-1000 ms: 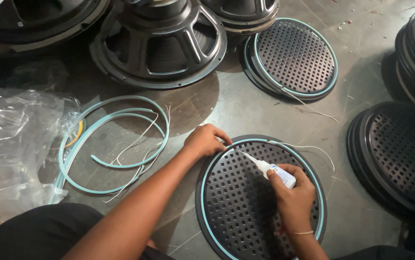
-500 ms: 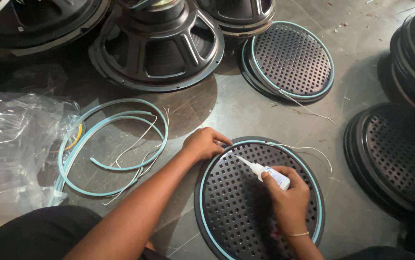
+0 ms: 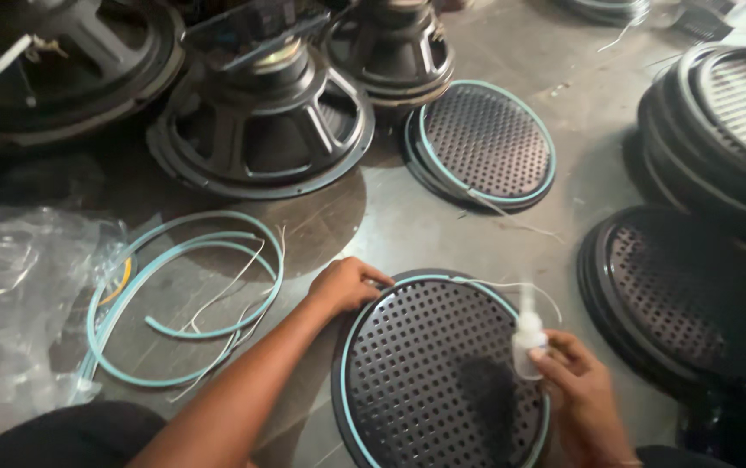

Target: The person applies glue from a bottle along the edge of a perforated speaker grille and presses a light blue foam ring into place. The person repeats this process on multiple speaker grilles, handling them one at a time.

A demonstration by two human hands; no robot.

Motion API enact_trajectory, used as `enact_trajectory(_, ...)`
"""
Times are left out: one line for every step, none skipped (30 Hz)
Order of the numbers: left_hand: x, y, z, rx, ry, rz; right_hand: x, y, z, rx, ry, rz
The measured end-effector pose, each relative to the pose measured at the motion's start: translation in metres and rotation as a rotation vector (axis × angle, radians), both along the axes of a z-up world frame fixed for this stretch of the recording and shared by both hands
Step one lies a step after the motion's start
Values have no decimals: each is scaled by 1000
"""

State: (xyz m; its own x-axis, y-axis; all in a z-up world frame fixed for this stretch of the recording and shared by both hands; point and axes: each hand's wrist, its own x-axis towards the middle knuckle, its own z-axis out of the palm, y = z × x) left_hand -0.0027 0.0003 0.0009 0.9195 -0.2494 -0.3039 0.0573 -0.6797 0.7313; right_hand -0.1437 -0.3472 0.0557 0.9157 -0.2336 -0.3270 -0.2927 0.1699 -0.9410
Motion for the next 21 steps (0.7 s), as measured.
enact_trajectory(-1, 0, 1, 9, -8, -2, 1, -11, 4, -40, 9, -37)
enact_trajectory(-2, -1, 1, 18, -14, -6, -2, -25, 10, -80, 21, -78)
enact_trajectory(-3, -2, 1, 7, -36, 1, -2, -38, 13, -119, 33, -119)
enact_trajectory(-3, -3, 1, 0, -58, 7, 0, -46, 9, -160, -4, -134)
enact_trajectory(-2, -3, 2, -8, -81, 13, 2, -55, 4, -202, -39, -150)
enact_trajectory(-7, -5, -1, 11, -98, 6, -2, -67, -4, -250, -62, -165)
enact_trajectory(-10, -7, -4, 29, -115, 0, -4, -76, -14, -281, -108, -182)
enact_trajectory(-8, -6, -4, 51, -143, -2, 2, -80, -28, -306, -164, -196)
enact_trajectory(-7, -6, -3, 50, -118, 7, 7, -82, -41, -332, -220, -211)
enact_trajectory(-8, -6, -1, 49, -95, 15, 10, -83, -54, -419, -206, -226)
enact_trajectory(-8, -5, 0, 47, -72, 24, 12, -83, -66, -505, -191, -242)
enact_trajectory(-9, -5, 1, 38, -92, 20, 13, -85, -74, -593, -170, -256)
enact_trajectory(-10, -5, 2, 28, -111, 16, 14, -85, -81, -637, -103, -272)
enact_trajectory(-11, -7, 3, 17, -129, 13, 15, -84, -87, -682, -33, -287)
enact_trajectory(-10, -8, 4, 29, -118, 15, 16, -84, -91, -726, 36, -301)
enact_trajectory(-11, -8, 4, 42, -106, 20, 16, -83, -92, -775, 56, -292)
enact_trajectory(-11, -8, 5, 56, -94, 25, 16, -82, -92, -823, 76, -284)
enact_trajectory(-12, -8, 6, 44, -89, 29, 16, -80, -91, -870, 96, -271)
enact_trajectory(-12, -7, 7, 32, -85, 33, 17, -78, -90, -850, 63, -269)
enact_trajectory(-13, -7, 8, 19, -82, 36, 18, -77, -88, -830, 30, -268)
enact_trajectory(-14, -7, 9, 22, -78, 34, 18, -76, -87, -810, -4, -267)
